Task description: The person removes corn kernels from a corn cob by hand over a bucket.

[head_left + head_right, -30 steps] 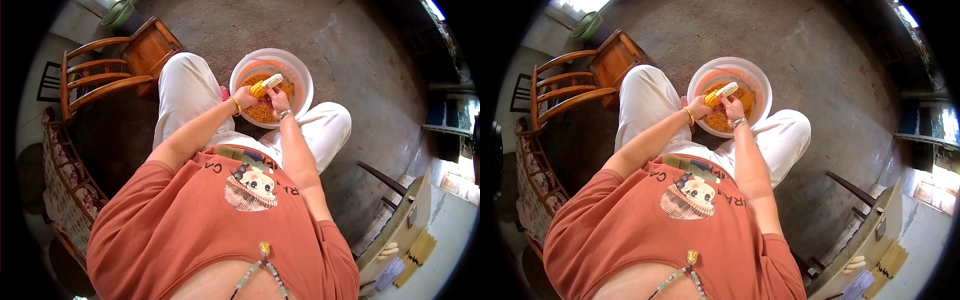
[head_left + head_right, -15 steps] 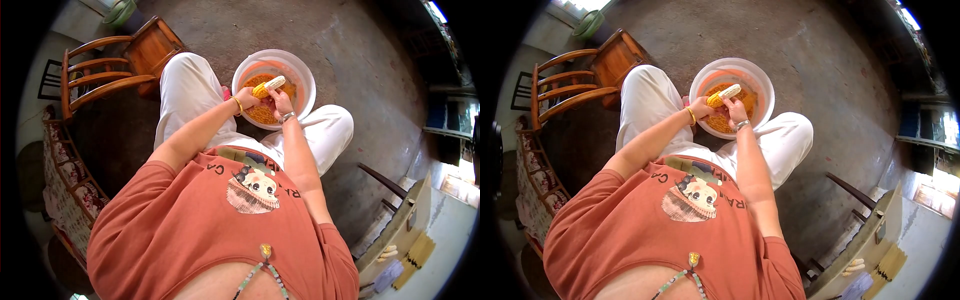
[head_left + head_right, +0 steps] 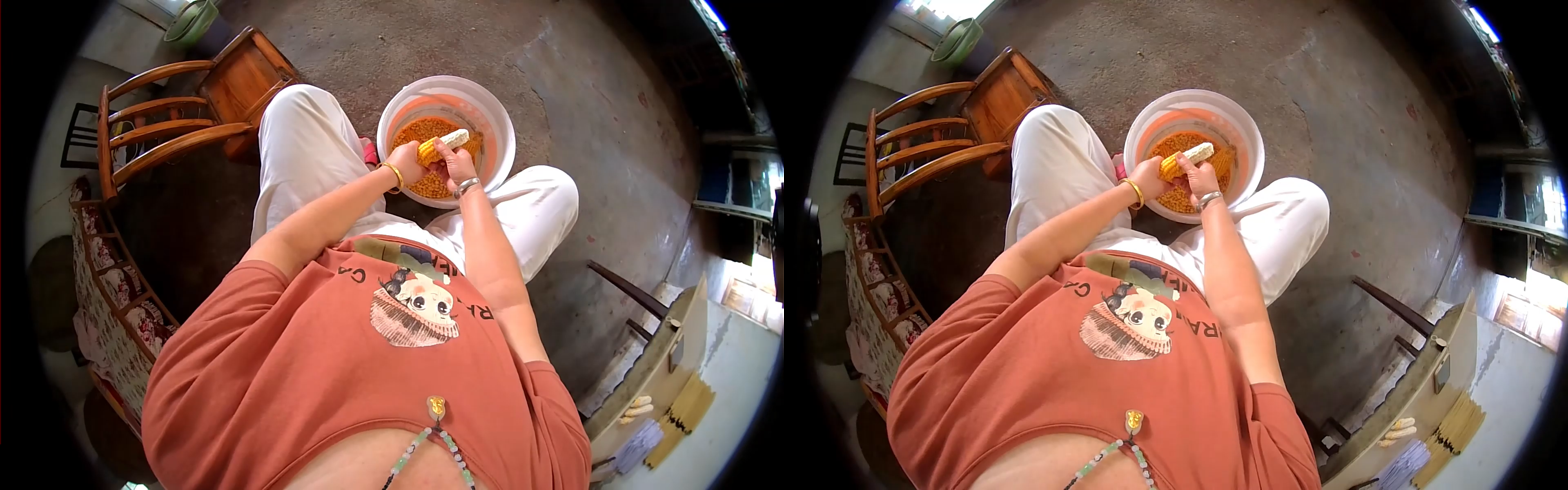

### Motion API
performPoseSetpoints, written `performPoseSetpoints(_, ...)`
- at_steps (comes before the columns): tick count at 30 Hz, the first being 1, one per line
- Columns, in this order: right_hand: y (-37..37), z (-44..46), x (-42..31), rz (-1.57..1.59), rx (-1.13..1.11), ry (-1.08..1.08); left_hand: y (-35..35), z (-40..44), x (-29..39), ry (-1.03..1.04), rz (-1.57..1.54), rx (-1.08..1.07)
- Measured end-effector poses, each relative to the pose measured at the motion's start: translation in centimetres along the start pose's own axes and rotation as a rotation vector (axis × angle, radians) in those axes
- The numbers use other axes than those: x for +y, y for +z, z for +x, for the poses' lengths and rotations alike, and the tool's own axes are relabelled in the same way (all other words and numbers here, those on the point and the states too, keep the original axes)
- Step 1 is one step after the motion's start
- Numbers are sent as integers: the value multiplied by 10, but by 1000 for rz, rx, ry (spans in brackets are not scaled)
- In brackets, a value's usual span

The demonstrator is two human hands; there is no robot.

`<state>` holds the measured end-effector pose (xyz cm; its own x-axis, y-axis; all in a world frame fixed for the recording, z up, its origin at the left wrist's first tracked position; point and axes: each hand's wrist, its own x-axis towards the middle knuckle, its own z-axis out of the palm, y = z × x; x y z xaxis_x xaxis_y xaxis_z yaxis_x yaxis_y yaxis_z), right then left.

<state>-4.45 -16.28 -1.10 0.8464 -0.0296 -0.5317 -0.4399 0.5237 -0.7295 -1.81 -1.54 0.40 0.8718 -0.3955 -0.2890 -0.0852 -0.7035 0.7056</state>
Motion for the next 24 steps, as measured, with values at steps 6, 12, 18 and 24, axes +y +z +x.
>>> performPoseSetpoints(6,6,-5,-6,73,-73,-54,-9,5,-4,-68,-229,-51)
performPoseSetpoints(12,6,-8,-13,128,-90,-6,-17,1,1,-181,-618,-175)
performPoseSetpoints(18,8,-8,-12,110,-64,-7,-30,-1,2,-278,-837,-337)
performPoseSetpoints(24,15,-9,-9,36,-132,-52,-28,5,-9,-317,-864,-379)
